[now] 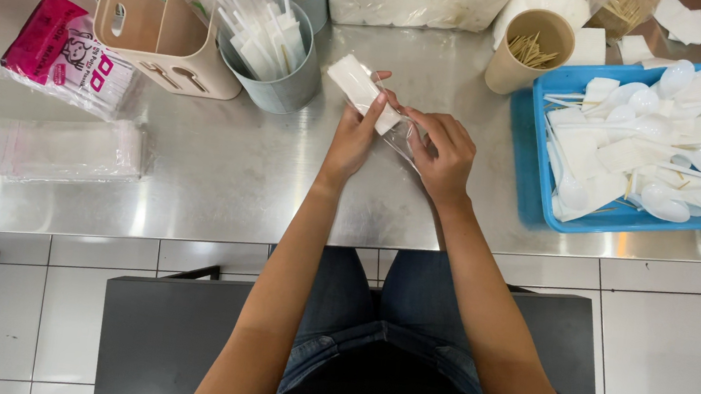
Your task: The person places a folded paper napkin and a plastic spoon into a small plastic bag.
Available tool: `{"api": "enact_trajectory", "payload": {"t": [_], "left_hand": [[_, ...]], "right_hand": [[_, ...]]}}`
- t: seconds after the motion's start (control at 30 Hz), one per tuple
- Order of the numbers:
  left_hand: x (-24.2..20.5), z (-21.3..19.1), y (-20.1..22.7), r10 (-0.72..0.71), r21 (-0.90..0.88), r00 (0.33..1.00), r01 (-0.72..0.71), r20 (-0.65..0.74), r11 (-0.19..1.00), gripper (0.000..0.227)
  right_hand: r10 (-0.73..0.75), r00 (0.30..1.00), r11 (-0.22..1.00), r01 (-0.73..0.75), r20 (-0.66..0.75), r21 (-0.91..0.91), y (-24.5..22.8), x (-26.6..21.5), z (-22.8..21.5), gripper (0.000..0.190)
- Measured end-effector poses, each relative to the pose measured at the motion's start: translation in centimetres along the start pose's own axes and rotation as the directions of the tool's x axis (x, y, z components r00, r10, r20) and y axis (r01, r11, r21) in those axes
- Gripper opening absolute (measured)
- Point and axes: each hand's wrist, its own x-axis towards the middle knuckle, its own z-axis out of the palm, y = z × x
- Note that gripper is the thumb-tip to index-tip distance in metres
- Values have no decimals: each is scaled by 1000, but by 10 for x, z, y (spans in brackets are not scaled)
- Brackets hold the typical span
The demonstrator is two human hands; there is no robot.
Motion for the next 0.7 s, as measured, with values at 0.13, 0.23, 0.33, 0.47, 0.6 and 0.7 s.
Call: {"api": "enact_trajectory", "payload": {"t": [0.13, 0.23, 0.33, 0.47, 0.6, 0.7], "left_hand": [[-8, 16, 17, -41, 114, 999, 42, -9, 993, 52], [-17, 36, 45, -63, 91, 998, 65, -25, 994, 55], [-16, 41, 56, -84, -71, 996, 81, -33, 994, 49], [-7, 27, 36, -89, -256, 996, 87, 3, 963, 52], [-6, 28, 36, -114, -196, 991, 98, -69, 976, 55], [-7, 30, 38, -97, -167, 992, 81, -86, 983, 53]], "right_hand": [[-29, 999, 1000, 29, -13, -5, -1, 1, 1, 26], [-25, 1000, 1000, 25, -3, 1, -2, 1, -1, 20], [-2, 1000, 1000, 2, 11, -15, -3, -1, -1, 19], [10, 1000, 1000, -11, 29, 17, 0, -6, 2, 18], [-1, 1000, 1000, 1, 11, -4, 0, -6, 1, 17], [-17, 1000, 1000, 17, -8, -26, 4, -10, 3, 16]]}}
